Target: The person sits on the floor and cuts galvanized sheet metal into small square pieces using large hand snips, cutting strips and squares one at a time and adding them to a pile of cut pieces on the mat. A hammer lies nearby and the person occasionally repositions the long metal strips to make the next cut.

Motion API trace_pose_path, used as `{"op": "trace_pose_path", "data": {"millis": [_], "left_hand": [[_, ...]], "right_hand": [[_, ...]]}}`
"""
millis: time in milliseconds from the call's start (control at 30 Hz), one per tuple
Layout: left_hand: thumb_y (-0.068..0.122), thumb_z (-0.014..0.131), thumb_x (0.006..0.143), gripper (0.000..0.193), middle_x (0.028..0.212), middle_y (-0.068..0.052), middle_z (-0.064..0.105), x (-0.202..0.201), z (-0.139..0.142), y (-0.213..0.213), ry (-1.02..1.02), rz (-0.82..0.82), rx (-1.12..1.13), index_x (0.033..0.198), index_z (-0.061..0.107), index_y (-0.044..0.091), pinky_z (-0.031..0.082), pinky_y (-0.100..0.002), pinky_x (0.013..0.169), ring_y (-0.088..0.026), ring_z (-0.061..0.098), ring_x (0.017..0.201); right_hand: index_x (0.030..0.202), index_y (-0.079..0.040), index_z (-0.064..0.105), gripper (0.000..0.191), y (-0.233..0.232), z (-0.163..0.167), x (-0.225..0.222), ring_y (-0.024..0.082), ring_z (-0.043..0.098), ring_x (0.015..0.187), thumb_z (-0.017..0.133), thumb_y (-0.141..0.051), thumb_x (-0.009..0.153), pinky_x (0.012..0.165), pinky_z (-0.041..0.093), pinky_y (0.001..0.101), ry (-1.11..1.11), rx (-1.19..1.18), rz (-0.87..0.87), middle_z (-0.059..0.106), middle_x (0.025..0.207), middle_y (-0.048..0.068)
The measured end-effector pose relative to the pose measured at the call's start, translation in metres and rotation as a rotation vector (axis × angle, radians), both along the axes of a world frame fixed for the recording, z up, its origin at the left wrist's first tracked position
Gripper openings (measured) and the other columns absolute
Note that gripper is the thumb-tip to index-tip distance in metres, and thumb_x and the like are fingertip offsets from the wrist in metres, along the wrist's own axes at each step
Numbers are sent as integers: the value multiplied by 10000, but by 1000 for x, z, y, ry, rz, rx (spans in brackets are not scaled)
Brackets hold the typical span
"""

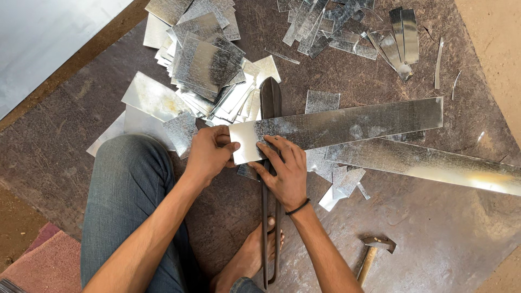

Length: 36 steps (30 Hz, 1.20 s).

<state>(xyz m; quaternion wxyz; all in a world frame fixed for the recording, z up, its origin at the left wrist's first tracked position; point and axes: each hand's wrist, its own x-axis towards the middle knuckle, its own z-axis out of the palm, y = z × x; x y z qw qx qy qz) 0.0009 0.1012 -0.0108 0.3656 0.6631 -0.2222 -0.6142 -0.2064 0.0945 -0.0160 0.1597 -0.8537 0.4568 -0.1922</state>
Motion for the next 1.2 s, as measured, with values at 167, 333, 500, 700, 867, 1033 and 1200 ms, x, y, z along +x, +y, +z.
{"op": "trace_pose_path", "data": {"millis": [167,333,500,700,867,1033,1200], "left_hand": [[-4,728,854,361,974,-154,775,5,11,-21,-63,38,-122,1207,676,-59,616,-291,528,-123,718,718],[24,789,855,403,966,-163,781,15,20,-61,-373,-110,-333,1239,682,-36,535,-312,539,-155,689,632],[-78,725,885,280,940,-113,790,24,22,-104,-446,-121,-550,1158,747,-21,546,-272,499,-122,738,643],[-106,728,906,119,887,-166,772,17,11,-119,-349,-126,-513,1023,708,-103,614,-272,512,-165,759,740],[-55,742,882,232,908,-155,776,-1,-1,-107,-231,-141,-353,1111,712,-79,635,-252,495,-140,768,708],[-45,759,872,294,866,-168,761,-14,-16,-93,-195,-150,-257,1151,679,-91,627,-267,479,-159,747,668],[-56,760,871,282,898,-146,751,-17,-27,-87,-166,-174,-313,1144,696,-85,668,-256,519,-145,762,724]], "right_hand": [[1207,-109,705,526,59,17,-3,335,557,1180,887,-323,763,1020,456,465,-55,46,-353,582,1239,131],[1233,-20,650,564,124,13,-12,386,557,1124,845,-189,732,929,497,450,-94,363,-537,484,1256,190],[1068,-38,656,203,138,23,-48,260,650,1091,686,-105,879,815,543,365,-225,726,-607,535,1400,126],[1407,-14,541,629,138,56,-78,190,604,1109,634,-26,784,941,508,325,-552,1032,-426,582,1268,115],[1541,-61,453,785,113,60,-70,136,589,929,588,-1,770,823,501,300,-673,1269,-600,584,1104,80],[1531,-9,417,751,108,59,-74,103,555,890,567,33,796,822,499,265,-764,1274,-544,584,1250,95],[1336,104,440,509,114,47,-77,158,599,961,599,40,857,731,519,343,-802,1290,-512,452,1703,126]]}}
